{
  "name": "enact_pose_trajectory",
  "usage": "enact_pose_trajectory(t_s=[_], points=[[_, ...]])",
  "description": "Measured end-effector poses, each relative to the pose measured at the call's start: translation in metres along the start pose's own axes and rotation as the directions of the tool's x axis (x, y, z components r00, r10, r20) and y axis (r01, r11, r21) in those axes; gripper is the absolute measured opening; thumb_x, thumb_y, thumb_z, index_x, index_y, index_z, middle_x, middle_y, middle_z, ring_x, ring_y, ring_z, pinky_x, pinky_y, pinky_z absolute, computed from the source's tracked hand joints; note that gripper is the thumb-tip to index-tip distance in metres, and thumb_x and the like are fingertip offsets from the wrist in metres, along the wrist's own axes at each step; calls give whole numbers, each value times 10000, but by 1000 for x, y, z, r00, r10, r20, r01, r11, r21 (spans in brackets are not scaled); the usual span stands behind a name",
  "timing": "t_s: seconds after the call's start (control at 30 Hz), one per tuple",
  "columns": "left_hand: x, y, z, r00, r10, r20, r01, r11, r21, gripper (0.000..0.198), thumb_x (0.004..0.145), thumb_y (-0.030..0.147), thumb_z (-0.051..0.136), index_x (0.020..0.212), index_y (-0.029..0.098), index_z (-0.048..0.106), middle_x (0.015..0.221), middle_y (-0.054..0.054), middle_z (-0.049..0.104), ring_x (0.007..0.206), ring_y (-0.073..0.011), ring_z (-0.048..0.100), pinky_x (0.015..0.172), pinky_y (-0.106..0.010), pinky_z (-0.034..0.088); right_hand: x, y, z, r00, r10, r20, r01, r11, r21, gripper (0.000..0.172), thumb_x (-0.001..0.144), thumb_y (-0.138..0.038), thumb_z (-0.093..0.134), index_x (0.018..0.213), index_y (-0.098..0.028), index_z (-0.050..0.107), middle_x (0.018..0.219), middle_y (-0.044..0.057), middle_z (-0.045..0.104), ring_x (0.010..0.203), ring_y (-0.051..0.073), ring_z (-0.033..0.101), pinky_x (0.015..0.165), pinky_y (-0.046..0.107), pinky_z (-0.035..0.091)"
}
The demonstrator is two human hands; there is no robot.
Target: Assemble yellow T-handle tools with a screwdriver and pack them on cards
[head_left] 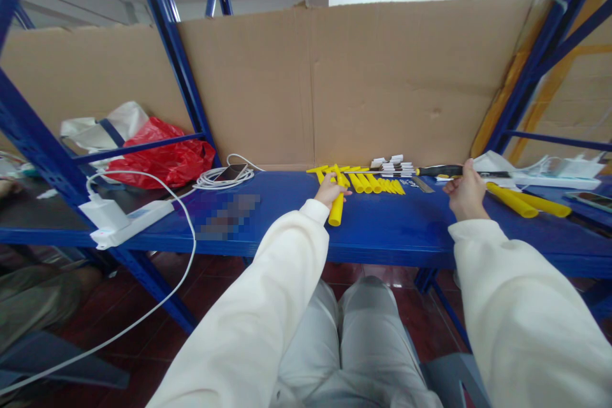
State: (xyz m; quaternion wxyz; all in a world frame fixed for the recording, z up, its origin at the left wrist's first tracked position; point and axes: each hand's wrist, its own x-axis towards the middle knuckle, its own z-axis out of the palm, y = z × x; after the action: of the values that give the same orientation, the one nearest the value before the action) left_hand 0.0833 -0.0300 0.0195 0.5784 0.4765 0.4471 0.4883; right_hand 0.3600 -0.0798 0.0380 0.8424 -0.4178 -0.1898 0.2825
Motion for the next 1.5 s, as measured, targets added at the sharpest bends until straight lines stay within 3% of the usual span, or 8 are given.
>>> enact_pose_trajectory(t_s=[0.1,0.27,0.63,0.87,1.03,1.17,1.37,1.5], points=[[1,-1,0,1000,4,2,-4,1000,-8,831,766,-55,643,1503,261,425,1321,-121,703,887,-201,796,476,-157,480,6,0,-2,998,60,11,-60,997,54,458,1080,-414,549,702,-235,360,535,-97,222,433,79,220,377,175,214],[2,-1,-1,1000,2,5,-2,1000,-11,866,731,-60,678,1498,263,441,1317,-123,705,894,-212,795,499,-169,495,7,-3,-2,990,134,31,-136,986,94,376,1061,-206,403,712,-241,267,573,-73,214,446,89,231,390,184,215],[-5,3,2,1000,-8,6,8,1000,4,872,719,-69,620,1507,241,415,1267,-120,733,918,-227,800,471,-165,469,0,-2,3,995,28,-99,-36,996,-81,371,1074,-356,596,769,-227,429,615,-84,412,452,77,332,378,182,253],[-1,0,0,1000,4,-2,-4,1000,-3,839,734,-50,676,1481,257,445,1275,-121,722,891,-217,797,481,-161,474,-2,-2,3,996,50,-76,-51,999,-6,390,1089,-232,530,730,-234,380,555,-102,250,431,78,239,363,171,221],[-1,1,0,1000,-2,5,2,1000,-3,872,724,-53,675,1495,272,432,1312,-115,717,913,-223,797,497,-172,489,-3,-5,3,996,81,-27,-79,994,77,418,1089,-246,474,698,-234,326,557,-92,200,430,78,199,354,167,202],[-3,2,1,1000,-5,-2,5,1000,-5,863,735,-58,628,1508,262,414,1303,-116,721,934,-222,798,473,-164,468,-4,-8,3,993,121,-6,-120,986,117,408,1073,-159,342,672,-231,320,543,-70,238,416,88,257,349,172,236],[-1,1,0,1000,4,-5,-4,1000,-11,864,726,-53,657,1494,270,426,1277,-108,729,895,-216,798,479,-160,474,0,-2,2,1000,29,3,-30,995,94,413,1068,-223,536,689,-216,371,546,-81,288,415,77,295,325,138,269],[2,-1,-1,1000,16,-4,-16,1000,-14,916,689,-29,739,1499,276,440,1291,-123,724,869,-228,799,503,-182,509,4,2,0,1000,26,-15,-25,997,74,366,1093,-264,530,743,-235,426,545,-80,354,407,71,259,302,148,241]])
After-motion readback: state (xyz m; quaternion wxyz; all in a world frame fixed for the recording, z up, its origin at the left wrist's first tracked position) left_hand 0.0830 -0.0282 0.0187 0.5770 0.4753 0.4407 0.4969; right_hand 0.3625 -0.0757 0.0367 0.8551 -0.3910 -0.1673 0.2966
